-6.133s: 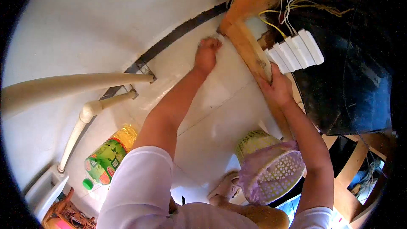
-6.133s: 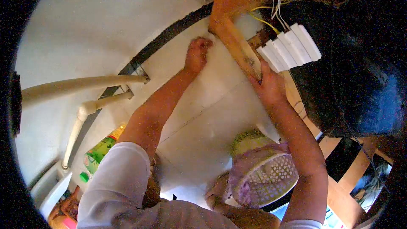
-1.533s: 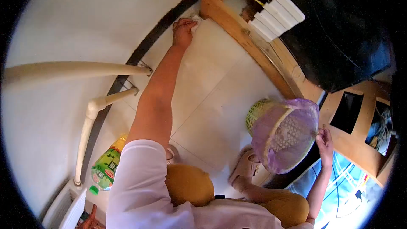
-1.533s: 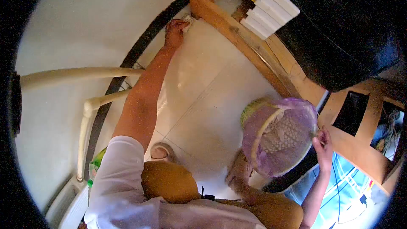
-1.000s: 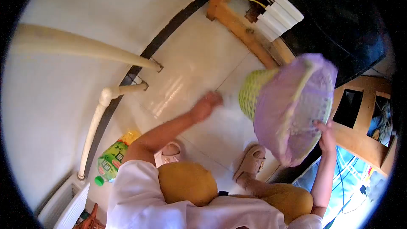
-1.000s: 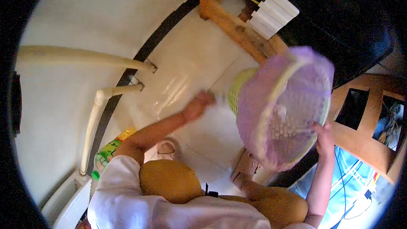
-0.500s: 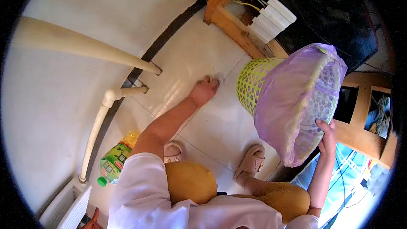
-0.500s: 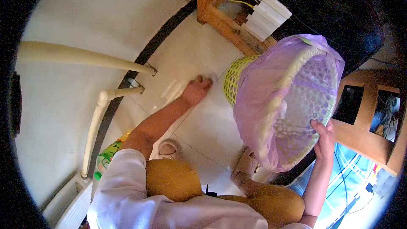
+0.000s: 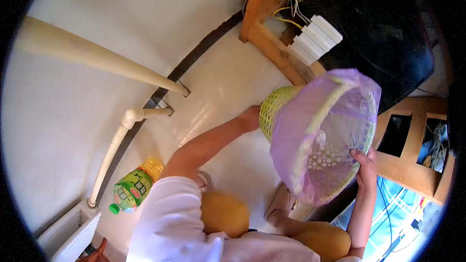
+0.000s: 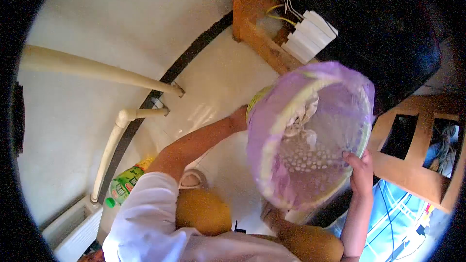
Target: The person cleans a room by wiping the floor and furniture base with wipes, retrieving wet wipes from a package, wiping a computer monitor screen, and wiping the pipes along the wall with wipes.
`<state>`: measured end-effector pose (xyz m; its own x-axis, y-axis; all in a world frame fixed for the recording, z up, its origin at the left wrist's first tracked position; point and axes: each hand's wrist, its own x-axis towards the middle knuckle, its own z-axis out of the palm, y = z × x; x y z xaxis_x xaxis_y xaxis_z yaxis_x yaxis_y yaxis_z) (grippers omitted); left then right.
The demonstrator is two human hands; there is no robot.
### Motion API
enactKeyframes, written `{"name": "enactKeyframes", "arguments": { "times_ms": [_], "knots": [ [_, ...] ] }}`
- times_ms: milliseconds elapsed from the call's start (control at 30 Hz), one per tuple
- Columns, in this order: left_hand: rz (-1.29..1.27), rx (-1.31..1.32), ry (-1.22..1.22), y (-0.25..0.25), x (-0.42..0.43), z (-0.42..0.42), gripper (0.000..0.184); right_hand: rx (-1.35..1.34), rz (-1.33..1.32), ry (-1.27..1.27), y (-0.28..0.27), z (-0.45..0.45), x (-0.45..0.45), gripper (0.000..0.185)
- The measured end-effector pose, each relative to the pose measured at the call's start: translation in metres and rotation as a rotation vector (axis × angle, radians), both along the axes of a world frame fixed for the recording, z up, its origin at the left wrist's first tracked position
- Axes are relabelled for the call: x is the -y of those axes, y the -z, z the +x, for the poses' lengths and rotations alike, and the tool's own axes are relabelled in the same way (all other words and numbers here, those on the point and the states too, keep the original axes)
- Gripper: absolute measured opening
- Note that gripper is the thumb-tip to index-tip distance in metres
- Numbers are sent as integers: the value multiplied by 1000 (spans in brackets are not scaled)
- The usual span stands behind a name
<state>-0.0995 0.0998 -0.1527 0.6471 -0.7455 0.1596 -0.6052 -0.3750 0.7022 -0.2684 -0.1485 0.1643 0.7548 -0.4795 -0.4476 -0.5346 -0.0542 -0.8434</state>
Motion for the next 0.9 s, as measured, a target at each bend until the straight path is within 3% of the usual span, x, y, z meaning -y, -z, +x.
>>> {"name": "enactKeyframes", "arguments": {
  "times_ms": [33, 67, 100, 133, 167, 200, 333, 367, 400, 467, 567, 633, 700, 800, 833, 900],
  "knots": [
    [325, -70, -43, -7, -16, 12, 34, 1, -12, 5, 2, 1, 1, 33],
    [199, 109, -165, -27, -34, 51, 32, -4, -21, 15, 6, 0, 1, 34],
    [302, 134, -345, -69, -49, 82, 29, -15, 17, 33, 11, 0, -1, 34],
    [186, 450, -442, -78, -58, 117, 27, -21, 24, 26, 14, 1, -3, 34],
    [256, 660, -452, -84, -61, 151, 27, -40, 18, -2, 16, 4, -3, 34],
    [323, 674, -439, -90, -59, 178, 30, -54, 7, -26, 17, 5, -2, 34],
    [410, 866, -437, -56, -53, 260, 38, -116, -108, -127, 13, 1, -4, 32],
    [644, 839, -280, -72, -55, 255, 41, -80, -139, -107, 12, 3, -12, 30],
    [648, 835, -271, -68, -58, 247, 41, -87, -132, -103, 11, 1, -13, 30],
    [529, 577, -399, -71, -66, 238, 41, -100, 34, -68, 10, -2, -12, 30],
    [660, 724, -303, -65, -96, 212, 43, -95, -10, -170, 15, 0, -11, 30],
    [584, 287, -540, -72, -110, 177, 41, -105, -20, -228, 8, 6, -10, 31],
    [747, 536, -484, -58, -140, 143, 41, -119, -33, -290, 10, 7, -5, 32],
    [897, 580, -460, -68, -155, 122, 38, -64, -205, -458, 24, 7, 4, 31],
    [902, 576, -466, -77, -149, 125, 38, -87, -133, -452, 23, 13, 0, 31],
    [535, 285, -521, -99, -120, 143, 35, -116, -58, -452, 25, 15, -5, 31]
  ]
}}
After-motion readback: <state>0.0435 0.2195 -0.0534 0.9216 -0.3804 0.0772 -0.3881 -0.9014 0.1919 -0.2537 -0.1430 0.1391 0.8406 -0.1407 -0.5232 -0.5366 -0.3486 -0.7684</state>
